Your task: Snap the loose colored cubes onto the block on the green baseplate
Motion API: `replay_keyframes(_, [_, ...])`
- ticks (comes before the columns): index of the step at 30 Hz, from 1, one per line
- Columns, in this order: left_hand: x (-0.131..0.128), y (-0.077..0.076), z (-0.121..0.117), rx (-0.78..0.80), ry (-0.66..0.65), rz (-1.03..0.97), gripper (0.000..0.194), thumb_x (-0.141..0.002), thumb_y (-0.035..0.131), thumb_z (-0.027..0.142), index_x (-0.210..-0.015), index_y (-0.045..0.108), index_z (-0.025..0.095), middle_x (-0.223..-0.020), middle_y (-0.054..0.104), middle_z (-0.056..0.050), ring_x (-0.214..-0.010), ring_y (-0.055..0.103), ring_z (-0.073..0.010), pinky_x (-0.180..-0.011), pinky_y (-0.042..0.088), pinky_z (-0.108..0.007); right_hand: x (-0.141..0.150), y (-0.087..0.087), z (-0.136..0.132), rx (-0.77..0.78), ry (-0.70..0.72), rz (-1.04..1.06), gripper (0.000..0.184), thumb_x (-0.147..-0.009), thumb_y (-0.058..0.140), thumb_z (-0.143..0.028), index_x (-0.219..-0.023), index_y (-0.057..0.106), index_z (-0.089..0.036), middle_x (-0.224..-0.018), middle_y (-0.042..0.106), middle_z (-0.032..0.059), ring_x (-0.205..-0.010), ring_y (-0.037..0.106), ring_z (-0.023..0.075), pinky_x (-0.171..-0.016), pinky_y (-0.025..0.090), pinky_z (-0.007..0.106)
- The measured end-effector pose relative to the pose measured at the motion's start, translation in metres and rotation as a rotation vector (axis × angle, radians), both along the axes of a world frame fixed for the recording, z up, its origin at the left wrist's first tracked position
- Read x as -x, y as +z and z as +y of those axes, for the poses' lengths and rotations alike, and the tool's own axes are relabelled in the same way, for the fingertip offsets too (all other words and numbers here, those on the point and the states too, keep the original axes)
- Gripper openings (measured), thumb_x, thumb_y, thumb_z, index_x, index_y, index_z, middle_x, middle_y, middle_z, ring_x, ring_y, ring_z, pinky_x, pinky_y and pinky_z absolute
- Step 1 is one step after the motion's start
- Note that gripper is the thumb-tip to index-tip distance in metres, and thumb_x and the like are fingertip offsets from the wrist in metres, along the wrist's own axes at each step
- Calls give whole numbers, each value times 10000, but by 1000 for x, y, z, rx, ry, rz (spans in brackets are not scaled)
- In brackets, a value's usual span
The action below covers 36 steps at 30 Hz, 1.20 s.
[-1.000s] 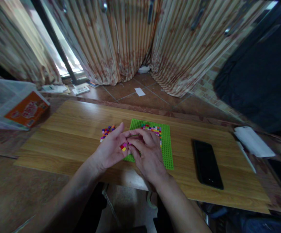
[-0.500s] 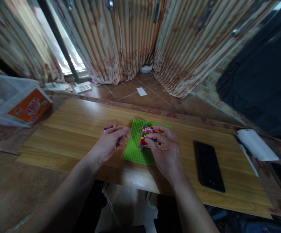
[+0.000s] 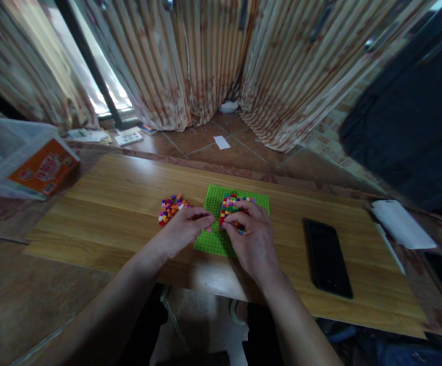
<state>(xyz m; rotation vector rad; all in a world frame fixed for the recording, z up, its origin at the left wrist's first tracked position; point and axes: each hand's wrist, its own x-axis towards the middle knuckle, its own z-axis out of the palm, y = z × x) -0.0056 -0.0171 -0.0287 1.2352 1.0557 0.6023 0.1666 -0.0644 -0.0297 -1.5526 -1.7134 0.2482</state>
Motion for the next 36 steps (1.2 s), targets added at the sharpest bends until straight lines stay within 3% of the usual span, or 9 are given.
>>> replay_keyframes(9, [0, 5, -1, 88, 80, -72, 261, -815, 626, 334, -633, 584, 152, -549, 459, 54, -455, 309, -50, -465, 190, -241, 1, -1, 0, -34, 15, -39, 107, -837, 676, -251, -741, 723, -250, -1063, 666, 55, -1038, 598, 260, -931, 460, 477])
replay_keyframes(14, [2, 13, 2, 275, 229, -310, 226, -874, 603, 320, -780, 658, 122, -644, 559, 16, -425, 291, -24, -429, 151, -215, 1, 0, 1, -38, 34, -85, 129, -840, 674, -246, -719, 718, -247, -996, 673, 49, -994, 610, 250, -891, 471, 450])
replay_keyframes(20, [5, 19, 7, 505, 371, -600, 322, -934, 542, 346, -810, 684, 86, -697, 605, -36, -514, 458, -48, -488, 358, -176, 2, 1, 0, -41, 30, -129, 138, -855, 669, -260, -725, 716, -249, -974, 679, 42, -963, 624, 244, -873, 475, 441])
replay_keyframes(26, [5, 22, 8, 592, 367, -728, 435, -956, 469, 432, -842, 696, 78, -800, 679, -109, -707, 622, -138, -697, 510, -247, -3, -2, -2, -96, 42, -150, 95, -856, 688, -295, -784, 729, -249, -1040, 688, 59, -992, 637, 261, -887, 484, 468])
replay_keyframes(32, [3, 23, 6, 598, 306, -807, 490, -941, 454, 501, -879, 702, 82, -919, 713, -158, -854, 657, -193, -851, 501, -299, 8, 11, -8, -233, 73, -128, 68, -881, 664, -226, -919, 714, -250, -1088, 690, 50, -1020, 636, 225, -913, 493, 444])
replay_keyframes(36, [2, 24, 2, 579, 258, -820, 527, -925, 445, 552, -930, 695, 88, -1011, 709, -176, -941, 651, -220, -867, 476, -300, 28, 20, -12, -222, 156, -104, 112, -901, 640, -209, -991, 700, -237, -1044, 688, 47, -1015, 627, 211, -914, 499, 422])
